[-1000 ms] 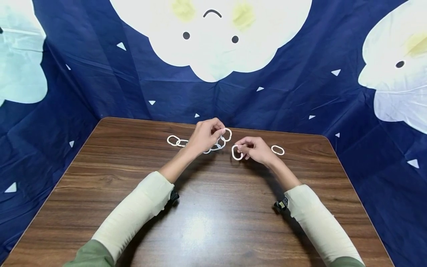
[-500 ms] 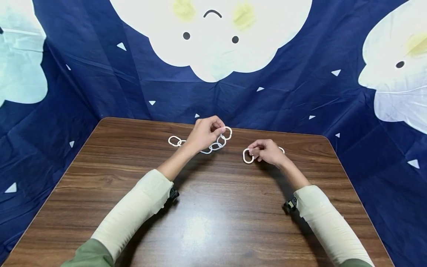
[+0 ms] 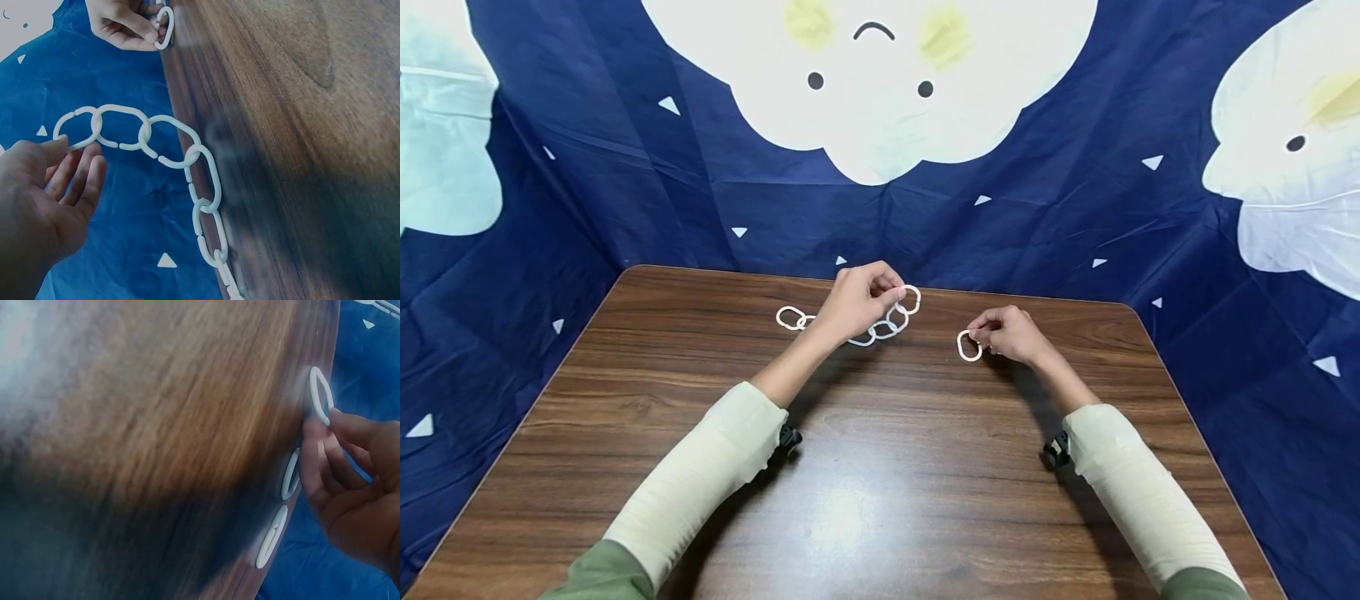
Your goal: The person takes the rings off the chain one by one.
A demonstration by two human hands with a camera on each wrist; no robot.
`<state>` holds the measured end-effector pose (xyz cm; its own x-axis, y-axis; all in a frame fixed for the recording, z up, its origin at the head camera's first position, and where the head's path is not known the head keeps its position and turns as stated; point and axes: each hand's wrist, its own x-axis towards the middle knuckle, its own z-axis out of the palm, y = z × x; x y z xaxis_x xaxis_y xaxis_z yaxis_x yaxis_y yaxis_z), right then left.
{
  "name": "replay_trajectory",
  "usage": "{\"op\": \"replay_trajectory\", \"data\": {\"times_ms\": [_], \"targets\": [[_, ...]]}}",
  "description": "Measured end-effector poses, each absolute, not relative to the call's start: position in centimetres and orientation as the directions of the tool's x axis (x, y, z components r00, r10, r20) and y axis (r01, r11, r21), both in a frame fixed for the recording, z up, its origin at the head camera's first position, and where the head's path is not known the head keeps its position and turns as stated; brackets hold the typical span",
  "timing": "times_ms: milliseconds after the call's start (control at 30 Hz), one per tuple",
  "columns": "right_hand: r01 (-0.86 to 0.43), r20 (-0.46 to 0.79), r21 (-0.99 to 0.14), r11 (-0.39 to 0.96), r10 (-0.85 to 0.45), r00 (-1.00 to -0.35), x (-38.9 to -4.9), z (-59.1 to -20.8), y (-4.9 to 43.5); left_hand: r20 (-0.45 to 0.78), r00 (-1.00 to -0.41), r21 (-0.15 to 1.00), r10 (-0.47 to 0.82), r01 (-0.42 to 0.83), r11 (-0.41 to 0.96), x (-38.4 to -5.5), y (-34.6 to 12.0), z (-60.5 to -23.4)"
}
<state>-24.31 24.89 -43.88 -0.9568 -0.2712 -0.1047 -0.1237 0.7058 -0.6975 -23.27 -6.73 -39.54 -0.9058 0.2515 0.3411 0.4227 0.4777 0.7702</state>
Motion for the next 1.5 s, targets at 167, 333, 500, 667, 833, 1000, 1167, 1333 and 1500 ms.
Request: {"op": "replay_trajectory", "data": {"times_ms": [167,333,500,667,833,1000,1167,1333,1500], "targets": [[-0.217,-0.036,-0.626,0.749,-0.306,-0.951,-26.1,-45.4,26.2,0.335,-0.910,0.774,0.246,0.415,0.479,-23.2,-6.8,-39.5],[-0.257,0.015,-0.517,0.817,-0.291,-0.956,-29.4,-49.6,28.3,0.321,-0.916,0.777,0.239,0.399,0.487,-23.2,-6.9,-39.5],[-0.242,0.001,-0.515,0.822,-0.282,-0.959,-28.1,-47.9,27.4,0.317,-0.918,0.778,0.240,0.396,0.488,-23.2,-7.0,-39.5],[-0.290,0.028,-0.514,0.807,-0.322,-0.946,-28.5,-48.5,27.9,0.316,-0.916,0.776,0.246,0.399,0.488,-23.2,-6.9,-39.5],[-0.310,0.075,-0.450,0.837,-0.310,-0.948,-31.0,-51.4,29.5,0.311,-0.917,0.776,0.250,0.397,0.490,-23.2,-6.8,-39.5],[-0.261,0.050,-0.469,0.844,-0.270,-0.962,-30.4,-50.2,29.7,0.307,-0.918,0.778,0.253,0.395,0.489,-23.1,-6.8,-39.4],[-0.243,0.042,-0.511,0.824,-0.259,-0.965,-28.5,-47.0,29.5,0.313,-0.914,0.774,0.257,0.402,0.489,-23.1,-6.8,-39.4],[-0.236,0.072,-0.516,0.823,-0.233,-0.970,-28.6,-47.0,31.2,0.314,-0.915,0.771,0.255,0.402,0.493,-23.0,-6.9,-39.2],[-0.114,-0.019,-0.461,0.880,-0.138,-0.990,-26.1,-44.2,30.3,0.305,-0.918,0.772,0.255,0.395,0.497,-22.9,-7.0,-39.2]]}}
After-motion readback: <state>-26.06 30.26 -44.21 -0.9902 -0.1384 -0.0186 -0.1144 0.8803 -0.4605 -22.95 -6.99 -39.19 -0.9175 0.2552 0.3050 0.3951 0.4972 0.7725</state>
